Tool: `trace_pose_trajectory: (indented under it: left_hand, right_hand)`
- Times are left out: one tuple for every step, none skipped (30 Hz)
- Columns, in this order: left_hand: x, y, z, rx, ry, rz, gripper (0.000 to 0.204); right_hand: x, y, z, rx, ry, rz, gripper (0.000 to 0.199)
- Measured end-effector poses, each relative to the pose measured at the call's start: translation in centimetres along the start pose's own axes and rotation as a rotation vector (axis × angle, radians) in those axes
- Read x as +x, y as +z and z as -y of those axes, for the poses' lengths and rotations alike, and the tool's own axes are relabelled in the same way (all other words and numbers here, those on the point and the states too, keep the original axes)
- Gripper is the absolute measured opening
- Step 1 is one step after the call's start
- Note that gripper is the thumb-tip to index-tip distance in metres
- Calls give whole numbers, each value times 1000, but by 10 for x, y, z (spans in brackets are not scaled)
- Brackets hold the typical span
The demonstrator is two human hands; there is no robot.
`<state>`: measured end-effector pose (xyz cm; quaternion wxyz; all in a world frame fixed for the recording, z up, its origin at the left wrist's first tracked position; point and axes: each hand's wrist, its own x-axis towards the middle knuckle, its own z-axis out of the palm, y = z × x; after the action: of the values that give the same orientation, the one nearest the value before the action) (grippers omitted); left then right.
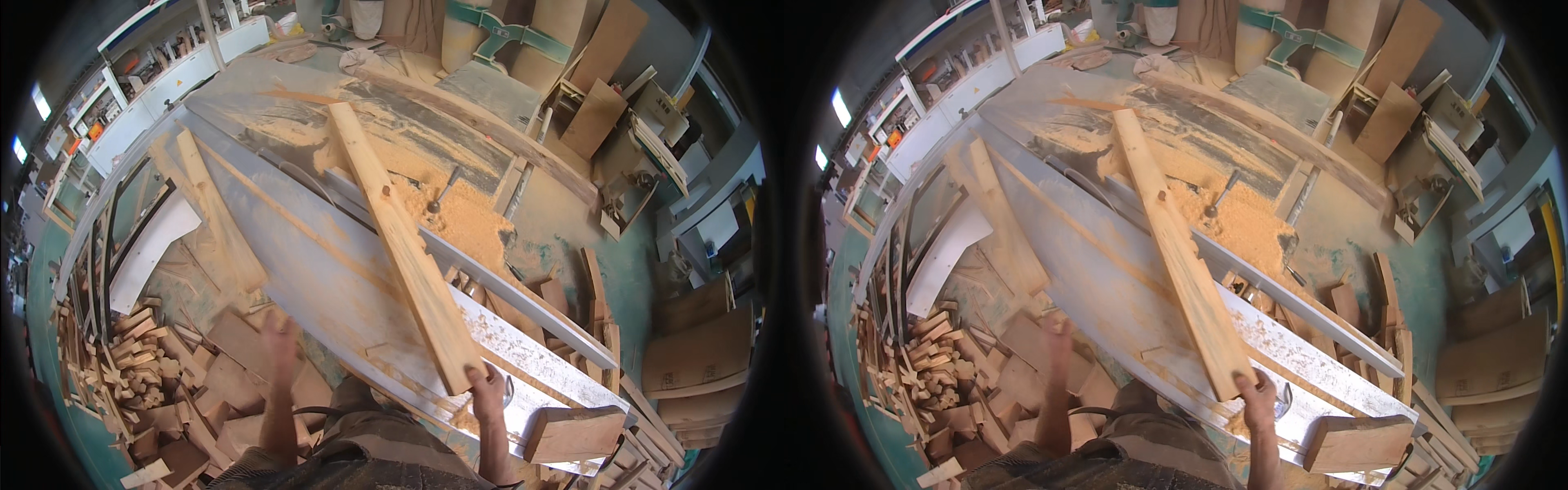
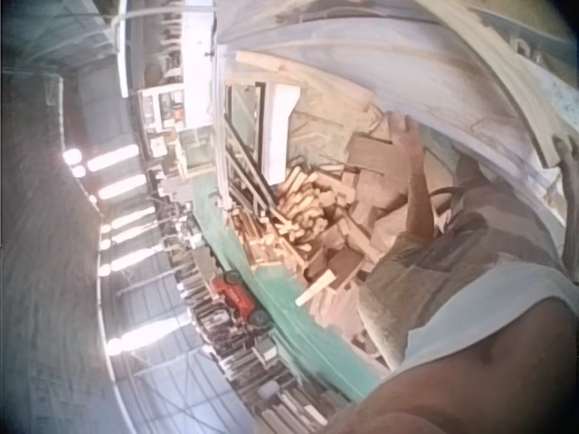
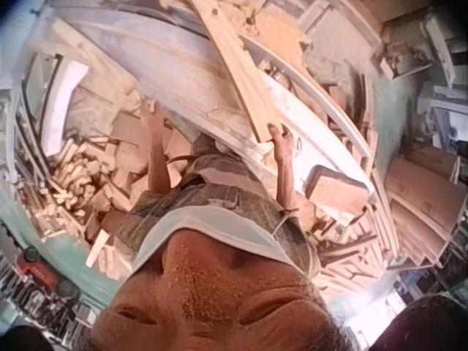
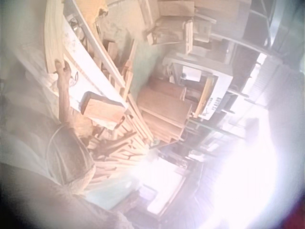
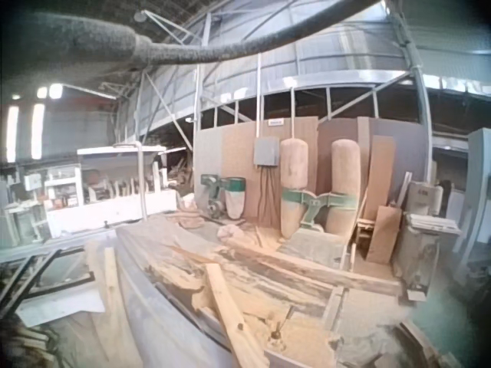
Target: The person picks up a wooden plank, inspects it, and places it on a table saw. They then push the plank through the saw to cut it and measure the resulting piece with a tape measure before discarding it.
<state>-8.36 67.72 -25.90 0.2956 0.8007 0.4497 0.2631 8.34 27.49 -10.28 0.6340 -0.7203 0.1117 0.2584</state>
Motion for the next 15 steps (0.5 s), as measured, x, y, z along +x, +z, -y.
trace_pose_trajectory:
  left_hand:
    - [-27,11,-31,-196,-161,136,31]
    - [-51,18,-65,-415,-173,233,32]
    - [-71,26,-95,-635,-187,335,33]
    - [-85,40,-109,-776,-254,405,39]
    - [-94,52,-122,-913,-323,478,46]
    - [-98,57,-145,-975,-458,533,56]
    - [-99,62,-166,-1034,-599,590,67]
    - [-98,71,-176,-1054,-643,622,77]
    - [-96,81,-181,-1071,-691,651,86]
    - [-94,92,-187,-1116,-717,687,90]
    - [-93,104,-194,-1157,-750,734,94]
    - [-93,111,-199,-1150,-783,728,91]
    - [-91,121,-206,-1144,-808,727,89]
    - [-90,132,-211,-1200,-790,800,85]
    - [-88,140,-214,-1255,-770,869,82]
  right_hand:
    - [-9,-8,-12,40,3,24,56]
    - [-20,-20,-22,4,-10,33,54]
    - [-28,-36,-36,20,-10,39,50]
    - [-39,-51,-50,33,-7,44,47]
    - [-53,-67,-58,48,3,39,47]
    - [-67,-83,-65,62,12,31,48]
    - [-80,-101,-71,74,23,18,48]
    - [-92,-116,-75,67,28,5,49]
    - [-104,-131,-79,58,35,-7,50]
    - [-118,-145,-83,50,47,-23,51]
    - [-132,-155,-85,52,46,-71,55]
    - [-142,-164,-90,83,60,-86,57]
    - [-150,-172,-94,87,58,-120,57]
    - [-159,-178,-98,93,55,-162,57]
    - [-165,-183,-108,122,49,-215,57]
